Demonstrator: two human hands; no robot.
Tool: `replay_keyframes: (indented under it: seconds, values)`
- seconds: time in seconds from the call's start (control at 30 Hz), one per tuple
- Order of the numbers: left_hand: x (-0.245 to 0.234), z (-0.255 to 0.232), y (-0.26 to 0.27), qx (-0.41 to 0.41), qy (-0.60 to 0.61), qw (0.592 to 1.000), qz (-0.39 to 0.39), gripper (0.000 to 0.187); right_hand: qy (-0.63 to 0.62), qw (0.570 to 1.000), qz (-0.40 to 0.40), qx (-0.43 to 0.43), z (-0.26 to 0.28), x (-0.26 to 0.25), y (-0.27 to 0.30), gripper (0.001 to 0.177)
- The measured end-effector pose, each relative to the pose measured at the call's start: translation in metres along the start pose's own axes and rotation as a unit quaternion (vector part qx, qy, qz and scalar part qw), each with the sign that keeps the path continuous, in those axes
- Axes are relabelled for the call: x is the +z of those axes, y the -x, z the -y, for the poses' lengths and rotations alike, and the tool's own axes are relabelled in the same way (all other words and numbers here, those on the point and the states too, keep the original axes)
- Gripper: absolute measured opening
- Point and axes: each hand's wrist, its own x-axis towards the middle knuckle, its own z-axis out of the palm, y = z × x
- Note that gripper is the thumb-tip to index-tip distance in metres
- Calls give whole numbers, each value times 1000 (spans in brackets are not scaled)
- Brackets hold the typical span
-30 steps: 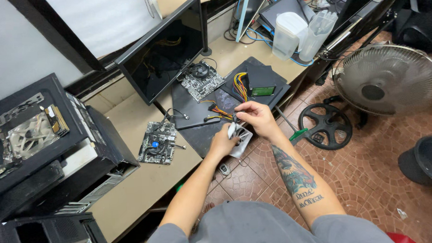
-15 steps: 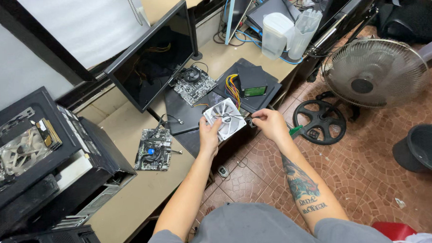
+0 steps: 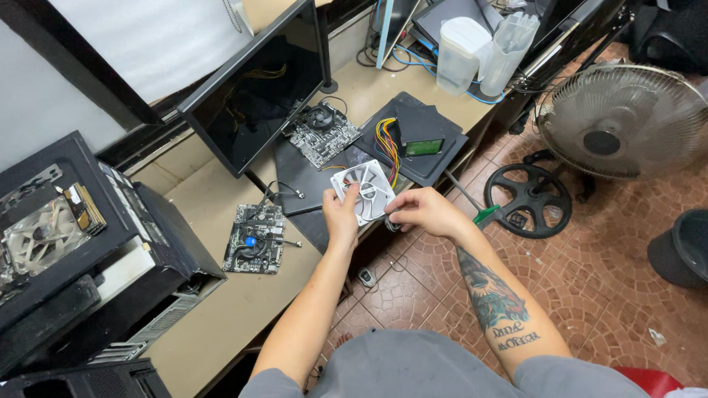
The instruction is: The person handles computer components on a desk, including a motherboard, a CPU cooler, and various cables. They place the cooler into a computer case, connect cables, and move motherboards between the desk and the case.
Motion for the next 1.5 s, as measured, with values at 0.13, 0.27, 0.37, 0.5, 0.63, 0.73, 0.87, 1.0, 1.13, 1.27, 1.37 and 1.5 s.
replay_keyframes:
  seconds: [0.13,0.27,0.37,0.5,0.63,0.73,0.87,1.0,1.13,1.27,1.37,1.5]
  values:
    - [0,1,7,72,-133,985,85,24,-99,985,-68,-121,-1,2,-21,23]
    - [7,1,22,79,-121,980,137,23,-12,956,-229,-184,-1,19,-33,21]
    - [7,2,20,60,-99,983,146,21,99,913,-320,-231,3,36,-31,18]
    - [-2,11,14,54,-73,981,173,25,279,823,-384,-311,7,48,-31,18]
    - [-16,1,12,52,-49,979,191,28,188,876,-378,-234,9,58,-42,25]
    - [-24,-23,12,93,-111,971,192,28,156,893,-360,-221,11,67,-54,24]
    - [-39,-63,9,110,-177,963,172,33,66,899,-344,-262,22,92,-80,26]
    - [-68,-85,-5,142,-172,959,174,33,56,905,-348,-241,36,128,-101,23]
    - [-100,-97,-25,152,-103,971,156,31,124,887,-314,-316,52,160,-118,23]
    - [-135,-110,-32,172,-146,968,107,27,189,859,-257,-401,62,181,-133,21]
    - [-144,-126,-31,186,-193,960,80,28,197,895,-227,-331,76,192,-144,20]
    - [-139,-149,-31,202,-210,956,37,34,163,896,-197,-364,88,204,-165,19]
